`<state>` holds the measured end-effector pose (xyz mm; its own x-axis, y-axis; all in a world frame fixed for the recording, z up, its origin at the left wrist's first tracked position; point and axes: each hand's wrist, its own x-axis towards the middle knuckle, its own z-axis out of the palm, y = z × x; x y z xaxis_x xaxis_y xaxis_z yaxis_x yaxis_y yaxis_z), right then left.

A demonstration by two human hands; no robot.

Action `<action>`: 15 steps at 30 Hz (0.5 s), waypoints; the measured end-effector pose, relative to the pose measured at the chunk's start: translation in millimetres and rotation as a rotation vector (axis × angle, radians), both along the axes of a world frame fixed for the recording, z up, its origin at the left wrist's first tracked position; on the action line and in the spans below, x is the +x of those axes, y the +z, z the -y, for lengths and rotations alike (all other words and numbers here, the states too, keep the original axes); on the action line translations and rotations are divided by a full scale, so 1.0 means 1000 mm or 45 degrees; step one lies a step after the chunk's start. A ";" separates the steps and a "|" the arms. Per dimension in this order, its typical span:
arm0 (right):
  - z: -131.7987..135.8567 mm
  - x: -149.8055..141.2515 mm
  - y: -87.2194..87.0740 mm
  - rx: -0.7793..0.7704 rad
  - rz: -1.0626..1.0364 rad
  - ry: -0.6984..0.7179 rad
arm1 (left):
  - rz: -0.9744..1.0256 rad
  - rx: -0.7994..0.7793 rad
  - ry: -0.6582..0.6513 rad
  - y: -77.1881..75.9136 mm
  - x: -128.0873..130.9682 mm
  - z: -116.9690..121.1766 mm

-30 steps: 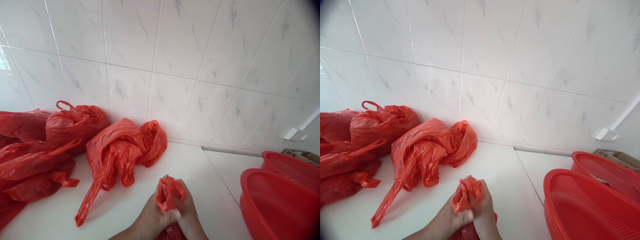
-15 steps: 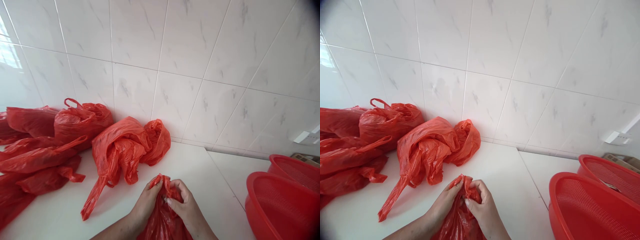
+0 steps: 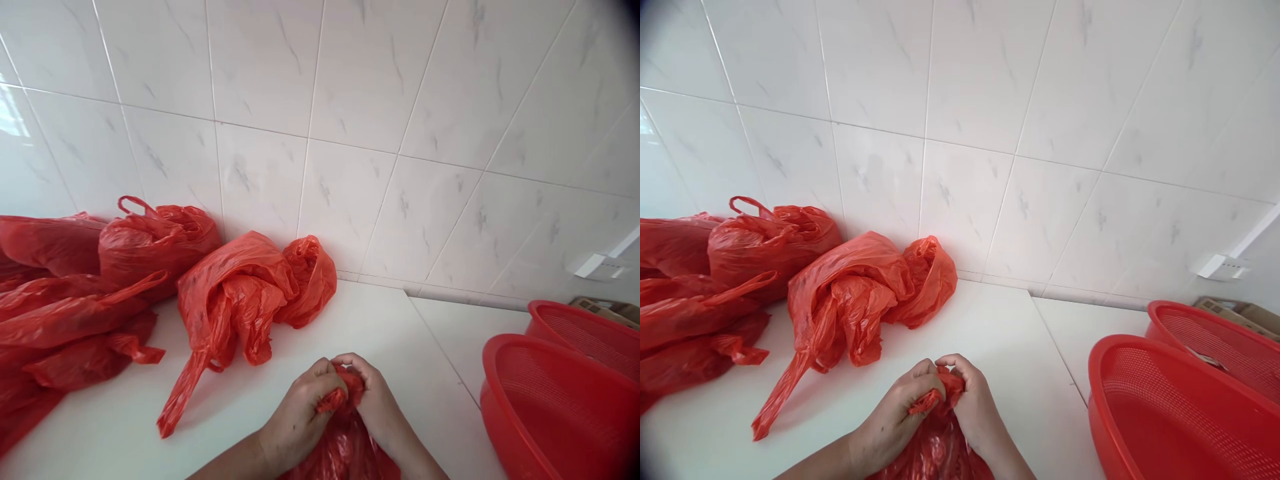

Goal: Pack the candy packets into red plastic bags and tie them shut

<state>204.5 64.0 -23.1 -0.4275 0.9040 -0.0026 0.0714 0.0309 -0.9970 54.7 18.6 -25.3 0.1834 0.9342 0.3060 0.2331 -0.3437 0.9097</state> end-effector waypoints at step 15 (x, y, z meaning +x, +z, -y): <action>-0.043 0.036 -0.017 0.007 -0.184 -0.419 | -0.228 0.063 -0.658 0.012 0.010 0.034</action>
<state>240.1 107.4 -40.4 -0.1091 0.9932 0.0417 -0.0634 0.0349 -0.9974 65.2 -15.0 -13.7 0.6680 0.6940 0.2688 0.1724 -0.4956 0.8513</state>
